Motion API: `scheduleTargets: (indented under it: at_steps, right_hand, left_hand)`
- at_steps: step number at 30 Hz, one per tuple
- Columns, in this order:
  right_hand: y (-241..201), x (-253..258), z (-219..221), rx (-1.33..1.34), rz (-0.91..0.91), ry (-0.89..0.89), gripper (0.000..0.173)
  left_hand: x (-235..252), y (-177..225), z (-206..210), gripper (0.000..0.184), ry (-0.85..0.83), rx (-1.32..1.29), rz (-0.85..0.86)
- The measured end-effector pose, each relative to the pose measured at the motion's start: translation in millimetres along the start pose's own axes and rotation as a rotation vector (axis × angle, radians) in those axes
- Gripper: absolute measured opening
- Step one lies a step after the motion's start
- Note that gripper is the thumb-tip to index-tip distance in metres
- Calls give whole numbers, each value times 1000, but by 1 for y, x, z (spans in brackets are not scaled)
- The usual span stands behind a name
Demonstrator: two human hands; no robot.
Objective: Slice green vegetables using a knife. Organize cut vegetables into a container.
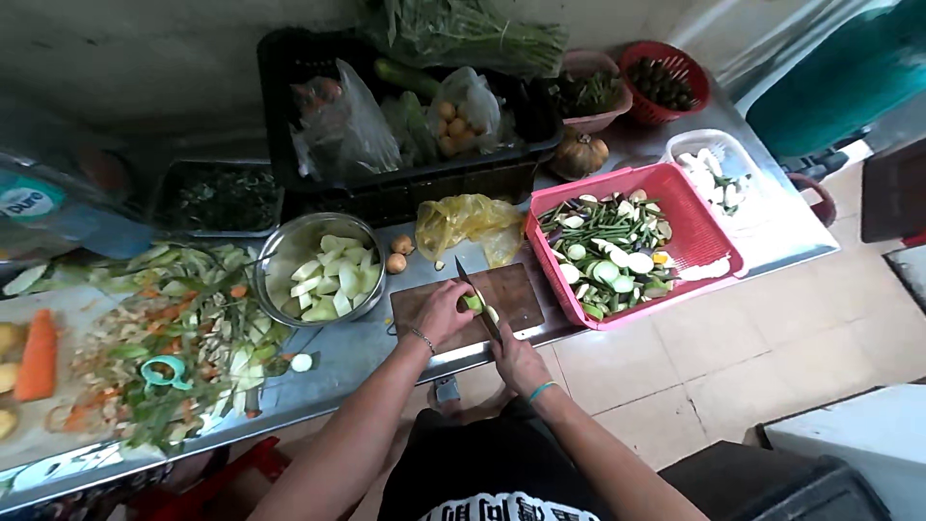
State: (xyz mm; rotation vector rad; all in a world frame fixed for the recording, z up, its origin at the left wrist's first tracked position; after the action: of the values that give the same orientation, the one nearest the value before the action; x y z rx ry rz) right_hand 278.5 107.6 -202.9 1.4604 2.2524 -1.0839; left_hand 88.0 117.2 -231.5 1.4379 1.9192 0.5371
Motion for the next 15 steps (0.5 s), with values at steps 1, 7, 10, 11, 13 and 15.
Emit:
scheduleTargets:
  at_steps: [1, 7, 10, 11, 13, 15]
  right_hand:
    - [-1, -5, -4, -3, 7, -23, 42]
    - [-7, -41, -35, -16, 16, -41, 39]
    - [-11, -50, -46, -36, 12, -67, 35]
    - [-12, -52, -48, -51, 12, -83, 34]
    - [-15, -52, -49, -65, 19, -99, 33]
    - [-16, -47, -47, -61, 13, -89, 35]
  left_hand:
    - [-1, -1, 0, 33, 6, -7, -10]
    - [1, 2, -3, 35, -3, -9, -63]
    - [2, 2, -3, 33, 9, -10, -57]
    - [3, 3, -3, 33, 5, -9, -59]
    - [3, 4, -5, 32, -6, 5, -71]
    - [3, 3, -5, 32, -8, 2, -68]
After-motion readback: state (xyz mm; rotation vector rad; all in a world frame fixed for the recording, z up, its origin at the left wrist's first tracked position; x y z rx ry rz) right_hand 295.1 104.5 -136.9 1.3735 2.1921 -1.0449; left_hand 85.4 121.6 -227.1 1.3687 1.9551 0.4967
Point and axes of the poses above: each hand's wrist, its own x-axis towards the middle knuckle, its own z-axis out of the palm, y = z × x, the point moved 1 cm from there along x, towards the middle knuckle, and after that the axes turned 12 degrees about -z, right-handed, at the moved point
